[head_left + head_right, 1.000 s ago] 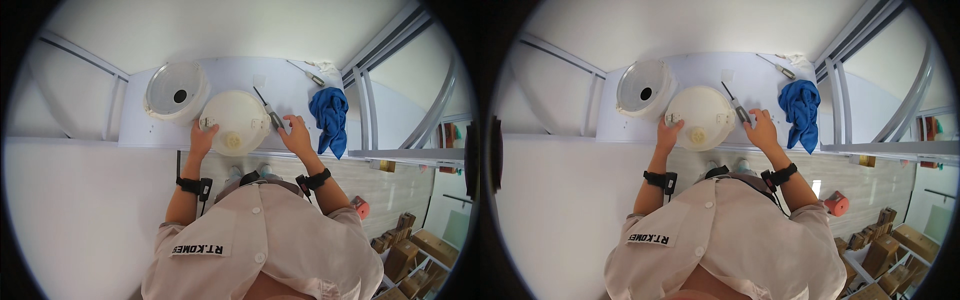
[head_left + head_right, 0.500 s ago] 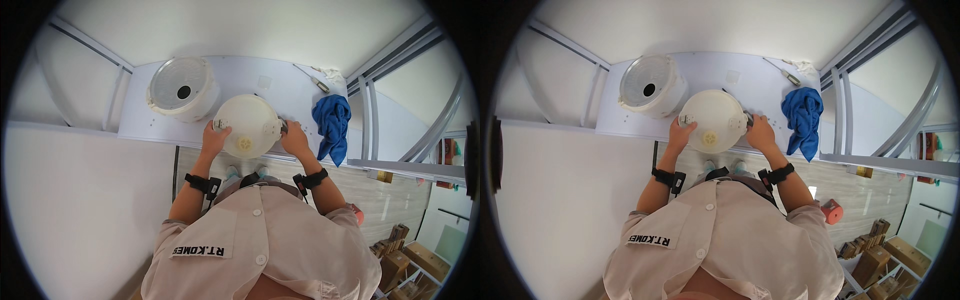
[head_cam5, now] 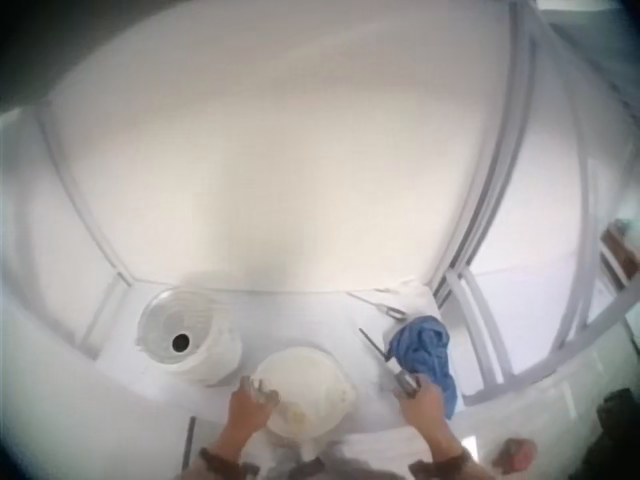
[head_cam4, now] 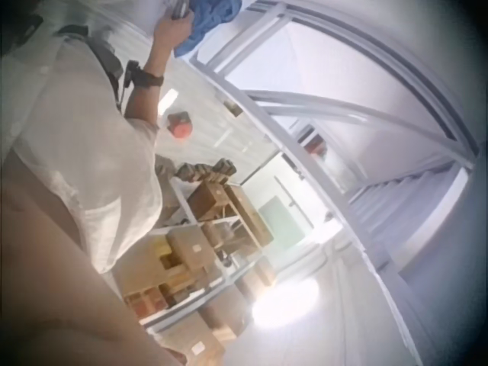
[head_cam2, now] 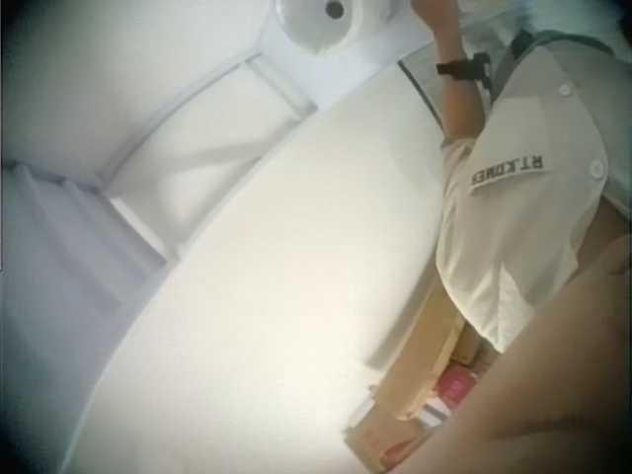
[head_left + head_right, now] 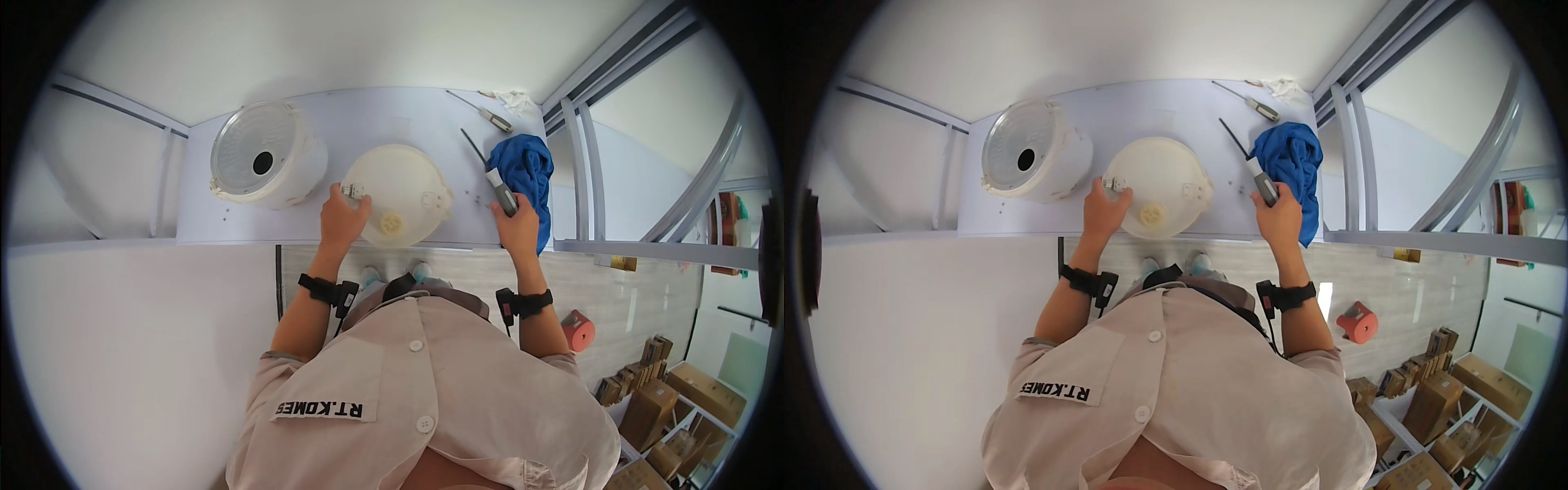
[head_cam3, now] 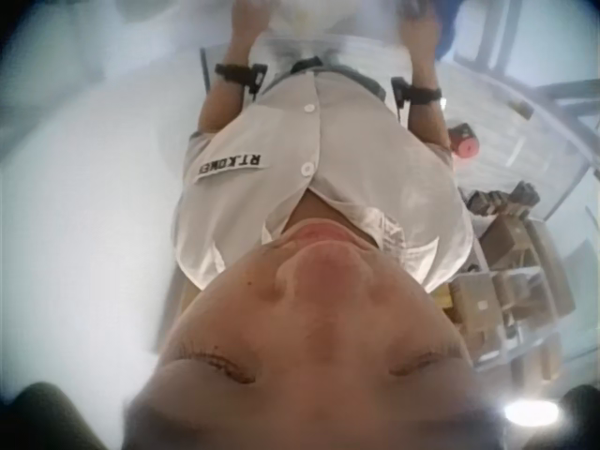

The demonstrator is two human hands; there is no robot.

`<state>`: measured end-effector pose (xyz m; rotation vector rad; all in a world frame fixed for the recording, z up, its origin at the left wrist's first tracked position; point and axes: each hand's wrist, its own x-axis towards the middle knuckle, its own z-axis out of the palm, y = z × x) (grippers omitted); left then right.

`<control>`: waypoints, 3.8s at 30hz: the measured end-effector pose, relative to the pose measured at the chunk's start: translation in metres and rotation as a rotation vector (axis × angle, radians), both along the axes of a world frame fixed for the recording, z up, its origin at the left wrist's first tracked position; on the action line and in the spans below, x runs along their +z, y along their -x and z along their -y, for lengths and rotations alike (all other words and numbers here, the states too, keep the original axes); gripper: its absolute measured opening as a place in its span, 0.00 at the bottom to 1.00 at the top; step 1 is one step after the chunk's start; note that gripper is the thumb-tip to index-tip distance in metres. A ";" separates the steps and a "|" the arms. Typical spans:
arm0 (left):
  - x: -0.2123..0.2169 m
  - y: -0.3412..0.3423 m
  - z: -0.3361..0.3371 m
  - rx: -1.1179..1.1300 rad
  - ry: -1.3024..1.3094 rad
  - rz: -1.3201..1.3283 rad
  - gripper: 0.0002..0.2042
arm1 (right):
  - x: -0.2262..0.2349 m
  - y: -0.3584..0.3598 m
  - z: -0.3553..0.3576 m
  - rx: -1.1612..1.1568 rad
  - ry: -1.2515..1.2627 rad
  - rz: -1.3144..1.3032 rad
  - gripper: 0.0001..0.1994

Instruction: The person assembles a ceiling light fixture by inserting a bulb holder into the base and securing it with a screwdriver. They then attach the outer cover and fasten it with screws.

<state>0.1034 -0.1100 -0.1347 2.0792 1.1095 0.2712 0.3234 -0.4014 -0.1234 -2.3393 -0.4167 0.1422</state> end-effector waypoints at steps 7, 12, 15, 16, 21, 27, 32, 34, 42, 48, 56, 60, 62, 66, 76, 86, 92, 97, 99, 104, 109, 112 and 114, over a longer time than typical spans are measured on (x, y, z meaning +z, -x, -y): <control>0.007 -0.014 0.008 0.020 -0.184 -0.267 0.37 | -0.032 -0.001 0.002 -0.006 -0.028 0.040 0.16; 0.009 -0.011 0.015 0.050 -0.280 -0.228 0.39 | -0.044 -0.001 -0.011 0.039 -0.016 0.050 0.15; 0.008 -0.009 0.023 0.042 -0.506 -0.127 0.36 | -0.046 -0.004 -0.014 0.040 0.011 0.049 0.15; 0.012 -0.009 0.025 0.018 -0.583 -0.068 0.34 | -0.046 -0.004 -0.014 0.039 0.020 0.046 0.15; 0.035 -0.024 0.038 -0.300 -0.532 0.200 0.18 | -0.048 -0.007 -0.014 0.041 0.051 0.008 0.15; 0.027 -0.052 0.063 -0.583 -0.377 0.301 0.11 | -0.042 -0.009 -0.016 0.083 0.051 0.015 0.13; 0.007 -0.063 0.075 -0.528 -0.509 0.328 0.10 | -0.015 -0.008 -0.017 0.190 -0.160 -0.156 0.13; 0.011 -0.066 0.081 -0.531 -0.478 0.353 0.09 | 0.010 -0.006 -0.020 0.262 -0.250 -0.312 0.12; 0.036 -0.076 0.093 -0.652 -0.386 0.577 0.08 | 0.043 0.005 -0.039 0.444 -0.422 -0.540 0.13; 0.042 -0.070 0.092 -0.628 -0.405 0.571 0.06 | 0.035 0.005 -0.041 0.442 -0.537 -0.702 0.12; 0.046 -0.070 0.092 -0.603 -0.396 0.633 0.06 | 0.039 0.004 -0.043 0.427 -0.604 -0.840 0.11; 0.045 -0.067 0.090 -0.573 -0.284 0.579 0.06 | 0.038 0.003 -0.037 0.449 -0.437 -0.705 0.13; 0.046 -0.066 0.084 -0.522 -0.203 0.596 0.07 | 0.039 -0.001 -0.031 0.483 -0.230 -0.449 0.16; 0.045 -0.066 0.073 -0.387 -0.158 0.642 0.07 | 0.033 -0.009 -0.004 0.451 -0.266 -0.448 0.18; 0.039 -0.062 0.058 -0.336 -0.146 0.501 0.06 | 0.073 -0.016 0.044 0.603 -0.147 -0.166 0.14; 0.036 -0.053 0.051 -0.522 -0.200 0.421 0.07 | 0.080 -0.004 0.047 0.564 -0.094 -0.133 0.14; 0.040 -0.056 0.043 -0.692 -0.301 0.437 0.07 | 0.086 0.010 0.050 0.489 -0.064 0.104 0.18; 0.039 -0.065 0.036 -0.821 -0.277 0.400 0.07 | 0.108 0.020 0.052 0.381 -0.159 0.036 0.24; 0.044 -0.069 0.036 -0.857 -0.273 0.403 0.07 | 0.116 0.023 0.052 0.381 -0.233 0.017 0.25; 0.054 -0.074 0.033 -0.928 -0.216 0.310 0.06 | 0.120 0.027 0.055 0.412 -0.282 0.097 0.21; 0.053 -0.076 0.028 -0.979 -0.169 0.359 0.06 | 0.123 0.032 0.056 0.366 -0.281 0.091 0.20; 0.053 -0.078 0.026 -1.005 -0.158 0.435 0.06 | 0.125 0.036 0.058 0.334 -0.282 0.091 0.20; 0.059 -0.079 0.026 -1.001 -0.152 0.416 0.06 | 0.130 0.040 0.056 0.314 -0.286 0.119 0.22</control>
